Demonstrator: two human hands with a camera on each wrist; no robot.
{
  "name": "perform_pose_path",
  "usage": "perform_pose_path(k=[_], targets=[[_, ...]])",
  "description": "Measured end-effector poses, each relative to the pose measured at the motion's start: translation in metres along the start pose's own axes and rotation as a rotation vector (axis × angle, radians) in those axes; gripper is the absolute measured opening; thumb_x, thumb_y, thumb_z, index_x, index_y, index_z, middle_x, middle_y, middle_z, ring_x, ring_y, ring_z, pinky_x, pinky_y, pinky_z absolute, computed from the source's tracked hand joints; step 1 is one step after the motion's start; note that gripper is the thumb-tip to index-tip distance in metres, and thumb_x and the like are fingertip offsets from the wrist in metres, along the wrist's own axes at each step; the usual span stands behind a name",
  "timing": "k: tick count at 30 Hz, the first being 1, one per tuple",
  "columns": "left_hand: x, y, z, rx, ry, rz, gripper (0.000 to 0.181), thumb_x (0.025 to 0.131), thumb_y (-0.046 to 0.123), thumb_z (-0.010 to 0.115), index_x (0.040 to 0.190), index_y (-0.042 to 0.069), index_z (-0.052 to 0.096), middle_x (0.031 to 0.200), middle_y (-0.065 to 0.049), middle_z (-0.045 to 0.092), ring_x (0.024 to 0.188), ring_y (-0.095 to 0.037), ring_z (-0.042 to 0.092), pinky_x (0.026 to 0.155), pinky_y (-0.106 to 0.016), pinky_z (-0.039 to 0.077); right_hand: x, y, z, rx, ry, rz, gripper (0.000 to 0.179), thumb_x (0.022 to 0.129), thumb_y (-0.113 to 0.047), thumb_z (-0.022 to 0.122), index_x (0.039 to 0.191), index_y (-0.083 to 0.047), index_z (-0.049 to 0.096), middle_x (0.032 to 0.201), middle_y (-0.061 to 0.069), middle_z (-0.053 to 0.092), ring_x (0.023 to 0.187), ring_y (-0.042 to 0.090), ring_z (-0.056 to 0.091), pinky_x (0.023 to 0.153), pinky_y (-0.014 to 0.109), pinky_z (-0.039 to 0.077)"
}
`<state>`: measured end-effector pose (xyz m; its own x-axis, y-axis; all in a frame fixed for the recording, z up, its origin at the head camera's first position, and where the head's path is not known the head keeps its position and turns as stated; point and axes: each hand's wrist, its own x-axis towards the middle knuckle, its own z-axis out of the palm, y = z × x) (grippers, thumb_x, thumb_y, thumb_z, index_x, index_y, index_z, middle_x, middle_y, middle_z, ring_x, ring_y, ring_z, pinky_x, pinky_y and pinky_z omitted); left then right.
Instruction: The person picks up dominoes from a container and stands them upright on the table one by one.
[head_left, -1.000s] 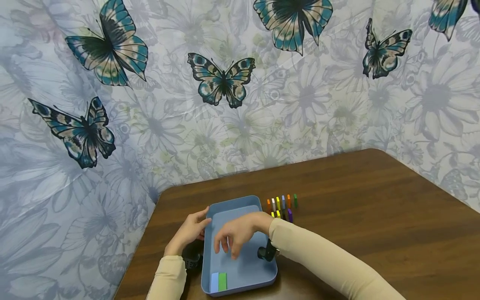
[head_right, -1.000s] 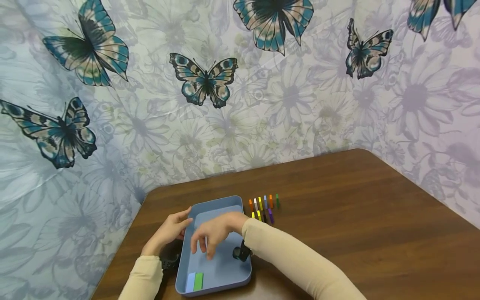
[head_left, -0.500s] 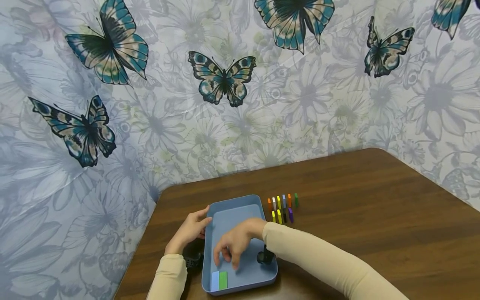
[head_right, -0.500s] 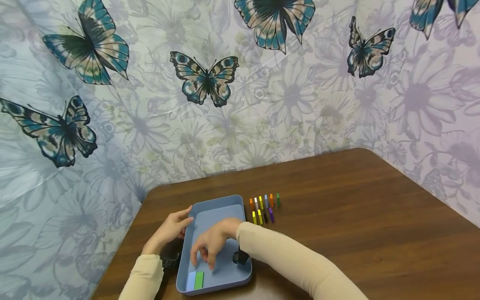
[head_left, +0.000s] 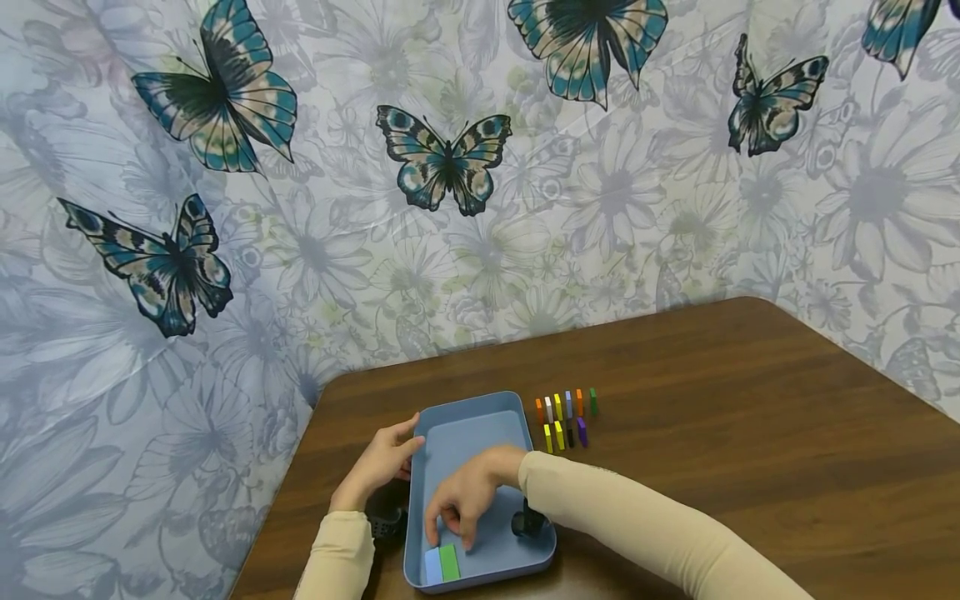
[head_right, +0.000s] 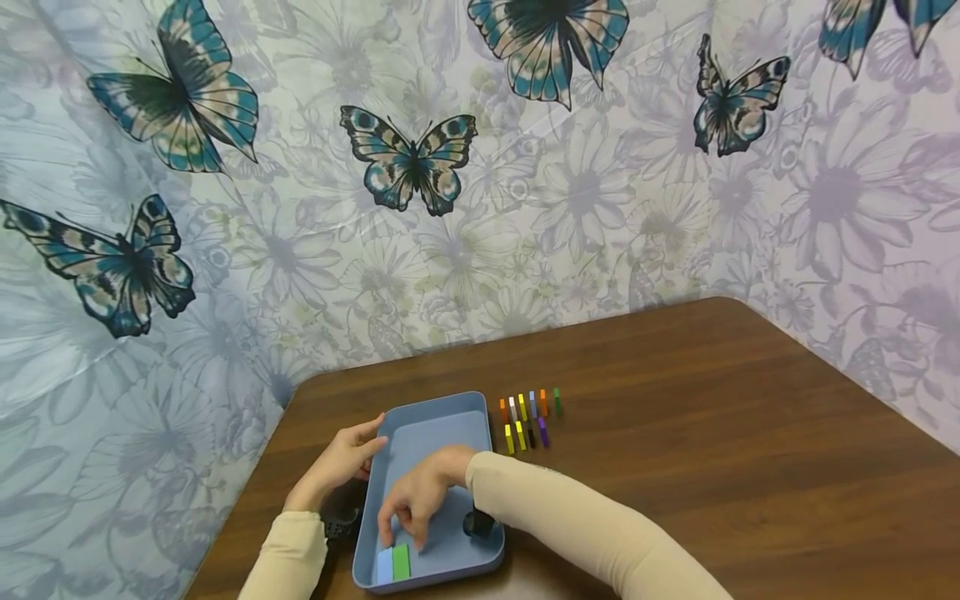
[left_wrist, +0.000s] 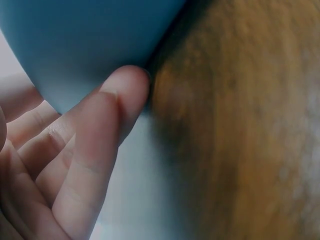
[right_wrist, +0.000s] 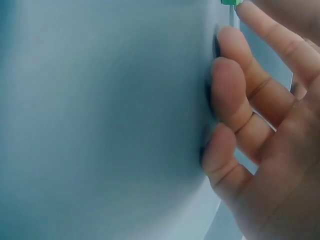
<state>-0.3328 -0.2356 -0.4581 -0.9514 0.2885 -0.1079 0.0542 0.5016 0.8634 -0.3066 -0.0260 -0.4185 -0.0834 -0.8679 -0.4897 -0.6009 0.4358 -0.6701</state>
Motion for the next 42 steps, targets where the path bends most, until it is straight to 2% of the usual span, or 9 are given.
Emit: perform_pose_path(k=[6,13,24,32,42], targets=[[0.000,-0.001,0.001,-0.003,0.003,0.005,0.062,0.104,0.024,0.056,0.158,0.010,0.030,0.080,-0.009,0.062,0.063,-0.017,0.062,0.067,-0.038,0.060,0.001,0.001,0.002,-0.016,0.012,-0.011,0.031,0.090,-0.002,0.072,0.119,-0.009,0.063,0.074,-0.007,0.055,0.064,0.001,0.049,0.060,0.013,0.040],[0.000,0.000,0.001,0.003,0.008,-0.008,0.061,0.104,0.023,0.056,0.158,0.011,0.030,0.074,-0.007,0.060,0.062,-0.016,0.060,0.067,-0.037,0.060,0.002,0.003,0.004,-0.021,0.020,-0.018,0.026,0.088,-0.001,0.074,0.111,-0.008,0.064,0.073,-0.007,0.055,0.064,0.000,0.049,0.061,0.012,0.041],[-0.001,0.002,0.001,0.016,0.012,-0.008,0.061,0.104,0.023,0.055,0.158,0.011,0.030,0.081,-0.009,0.061,0.063,-0.017,0.058,0.066,-0.036,0.059,0.003,0.001,0.006,-0.073,0.022,-0.007,0.017,0.086,-0.001,0.076,0.098,-0.007,0.065,0.072,-0.010,0.051,0.064,-0.003,0.046,0.061,0.011,0.038],[-0.002,0.002,0.001,0.019,0.027,-0.018,0.060,0.104,0.023,0.056,0.158,0.012,0.032,0.095,-0.014,0.066,0.065,-0.018,0.060,0.067,-0.037,0.060,0.004,0.000,0.008,-0.082,0.025,0.002,0.021,0.084,0.001,0.077,0.098,-0.008,0.065,0.072,-0.011,0.049,0.065,-0.003,0.045,0.060,0.010,0.038],[-0.002,0.002,0.002,0.015,0.025,-0.018,0.061,0.104,0.023,0.056,0.158,0.012,0.031,0.087,-0.011,0.063,0.064,-0.017,0.060,0.067,-0.037,0.060,0.002,-0.002,0.011,-0.125,0.052,0.019,0.021,0.083,0.001,0.078,0.096,-0.009,0.066,0.072,-0.010,0.050,0.066,-0.003,0.045,0.061,0.010,0.038]])
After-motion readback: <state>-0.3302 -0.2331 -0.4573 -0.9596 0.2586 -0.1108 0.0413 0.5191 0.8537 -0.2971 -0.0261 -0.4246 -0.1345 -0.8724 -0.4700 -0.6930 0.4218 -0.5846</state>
